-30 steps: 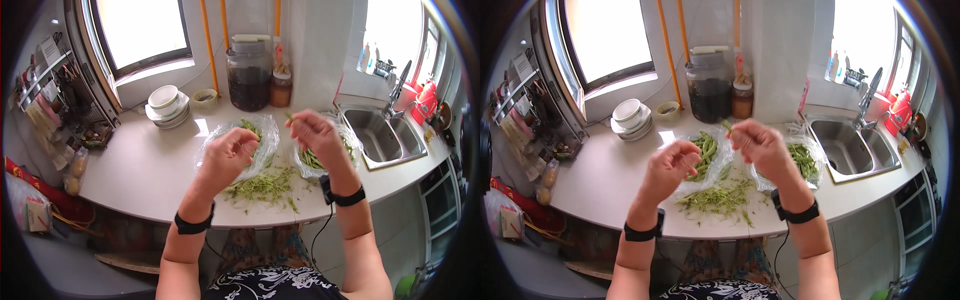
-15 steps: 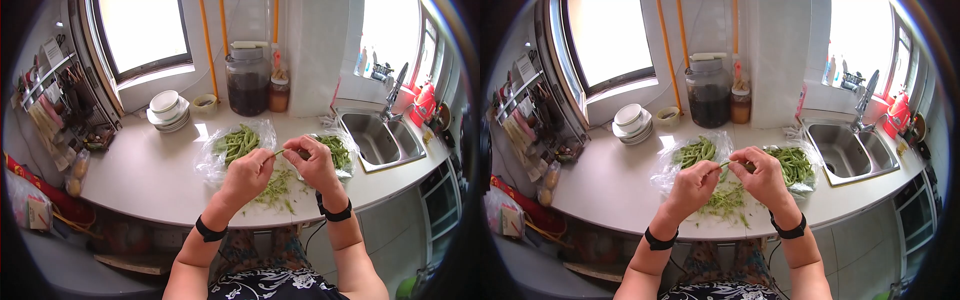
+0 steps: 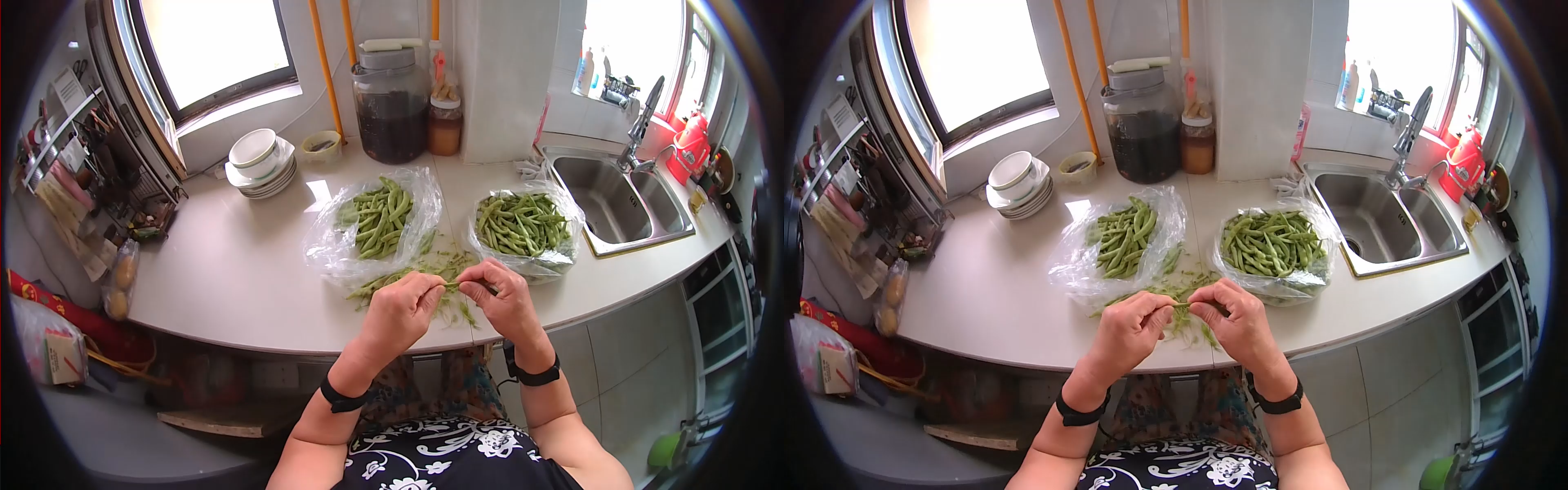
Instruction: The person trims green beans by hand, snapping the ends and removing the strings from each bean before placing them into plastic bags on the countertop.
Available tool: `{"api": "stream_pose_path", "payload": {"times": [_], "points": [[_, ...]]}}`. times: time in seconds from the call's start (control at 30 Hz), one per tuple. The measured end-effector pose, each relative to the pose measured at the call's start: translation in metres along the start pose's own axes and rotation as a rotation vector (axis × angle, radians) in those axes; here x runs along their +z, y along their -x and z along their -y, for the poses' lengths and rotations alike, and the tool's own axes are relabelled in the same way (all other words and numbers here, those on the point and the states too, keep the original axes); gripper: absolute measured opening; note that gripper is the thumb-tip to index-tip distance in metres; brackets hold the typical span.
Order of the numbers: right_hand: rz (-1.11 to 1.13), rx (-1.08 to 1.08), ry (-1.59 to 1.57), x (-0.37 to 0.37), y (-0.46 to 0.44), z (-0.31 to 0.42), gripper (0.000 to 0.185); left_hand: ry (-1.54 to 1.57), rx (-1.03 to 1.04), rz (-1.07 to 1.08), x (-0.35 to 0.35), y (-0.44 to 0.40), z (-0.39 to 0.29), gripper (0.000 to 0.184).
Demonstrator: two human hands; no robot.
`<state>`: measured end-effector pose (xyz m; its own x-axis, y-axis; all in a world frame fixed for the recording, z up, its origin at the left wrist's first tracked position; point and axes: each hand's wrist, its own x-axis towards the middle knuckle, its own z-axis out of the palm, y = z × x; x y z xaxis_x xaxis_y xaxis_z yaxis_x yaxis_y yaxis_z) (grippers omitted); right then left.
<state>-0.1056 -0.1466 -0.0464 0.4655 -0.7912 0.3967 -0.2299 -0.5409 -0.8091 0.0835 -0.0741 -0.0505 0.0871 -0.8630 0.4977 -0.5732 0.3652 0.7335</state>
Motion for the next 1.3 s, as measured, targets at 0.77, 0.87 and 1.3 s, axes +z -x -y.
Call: {"api": "stream_pose_path", "payload": {"times": [0.77, 0.87, 1.3], "points": [[-0.276, -0.557, 0.482, -0.021, -0.063, 0.068, 0.007, 0.591, -0.327, 0.125, -0.035, -0.092, -0.038, 0.010], [-0.255, -0.528, 0.390, -0.020, -0.082, 0.073, 0.004, 0.833, -0.317, 0.067, -0.038, -0.104, -0.030, 0.009], [-0.058, 0.017, -0.641, -0.019, -0.110, 0.030, 0.011, 0.950, -0.431, 0.005, -0.041, -0.088, -0.018, 0.011]]}}
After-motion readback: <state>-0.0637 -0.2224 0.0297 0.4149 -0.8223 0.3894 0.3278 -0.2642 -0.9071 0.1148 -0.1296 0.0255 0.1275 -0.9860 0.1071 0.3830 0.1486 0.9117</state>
